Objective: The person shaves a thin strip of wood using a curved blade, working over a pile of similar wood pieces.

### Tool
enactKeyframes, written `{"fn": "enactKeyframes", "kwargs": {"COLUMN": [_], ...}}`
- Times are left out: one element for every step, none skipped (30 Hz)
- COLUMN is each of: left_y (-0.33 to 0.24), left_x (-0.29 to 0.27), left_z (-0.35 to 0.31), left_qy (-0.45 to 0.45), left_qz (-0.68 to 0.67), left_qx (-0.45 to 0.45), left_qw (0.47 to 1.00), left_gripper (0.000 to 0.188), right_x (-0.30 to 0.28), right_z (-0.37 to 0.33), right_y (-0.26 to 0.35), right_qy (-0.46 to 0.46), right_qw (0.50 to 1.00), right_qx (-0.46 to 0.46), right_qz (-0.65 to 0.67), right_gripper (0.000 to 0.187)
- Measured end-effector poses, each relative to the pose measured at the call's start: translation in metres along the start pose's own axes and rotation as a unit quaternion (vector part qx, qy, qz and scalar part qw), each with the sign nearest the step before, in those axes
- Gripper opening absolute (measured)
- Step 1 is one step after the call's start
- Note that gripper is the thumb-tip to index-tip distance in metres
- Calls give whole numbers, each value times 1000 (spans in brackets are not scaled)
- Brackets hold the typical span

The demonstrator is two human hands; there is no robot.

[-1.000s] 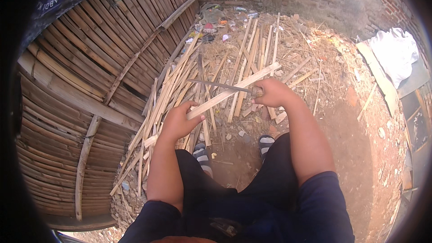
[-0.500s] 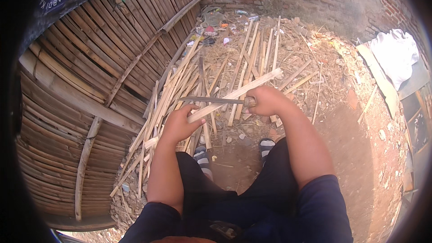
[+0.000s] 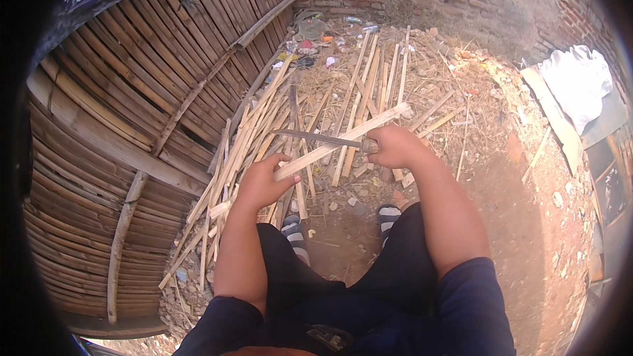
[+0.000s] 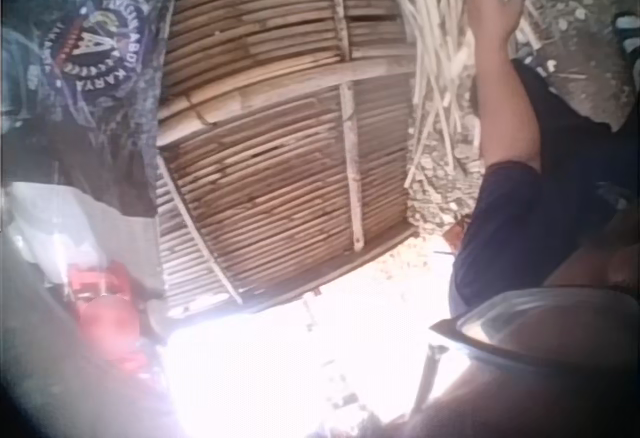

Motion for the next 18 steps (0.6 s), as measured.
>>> {"fn": "enactKeyframes", "kwargs": {"left_y": [1,3,4,5,5,5,4,2,0,-2,-3,-3,-3,-2,-2,-2,-2,-2], "left_x": [1,2,2,2,3,3,2,1,-1,-1,-2,-2,-2,-2,-2,-2,-3,-3], "left_z": [0,0,-1,0,0,-1,-1,-1,-1,-1,-1,-1,-1,-1,-1,-1,-2,-2], "left_qy": [-4,-8,-12,-13,-15,-18,-16,-13,-11,-5,0,6,2,-2,-6,-5,-2,1], "left_qz": [0,0,0,2,1,0,4,5,6,4,3,1,3,7,11,9,9,9], "left_qx": [5,11,16,16,17,17,15,15,15,13,11,9,12,14,16,14,12,11], "left_qw": [1000,1000,1000,1000,1000,1000,1000,1000,1000,1000,1000,1000,1000,1000,1000,1000,1000,1000], "left_gripper": [56,57,57,57,57,57,57,57,57,57,57,56,56,56,56,57,57,57], "right_x": [5,9,11,11,8,5,2,-2,-5,-7,-8,-10,-9,-9,-9,-7,-3,0], "right_z": [3,5,6,6,7,7,8,7,6,5,4,4,3,3,3,4,5,5], "right_y": [0,-1,-2,-4,-6,-8,-12,-18,-24,-30,-33,-36,-37,-34,-31,-28,-25,-21], "right_qy": [9,18,0,4,9,15,6,-2,-10,-29,-49,-68,-63,-58,-53,-44,-36,-27], "right_qw": [1000,1000,999,999,999,999,998,998,997,998,997,997,997,998,998,999,999,999], "right_qx": [-9,-18,-45,-37,-28,-20,-6,9,24,25,26,27,27,26,25,16,6,-3], "right_qz": [7,15,29,37,42,47,56,63,70,59,48,37,31,27,22,19,19,18], "right_gripper": [53,53,49,51,53,55,56,56,57,57,56,56,56,56,55,55,55,55]}}
Point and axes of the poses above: each hand's wrist, its own z-axis towards the middle knuckle, its own x-axis out of the palm, y = z × x, the point moved 3 cm from there along z, towards the middle knuckle, and after that the axes turned 13 degrees about z, right-handed, at the moved point
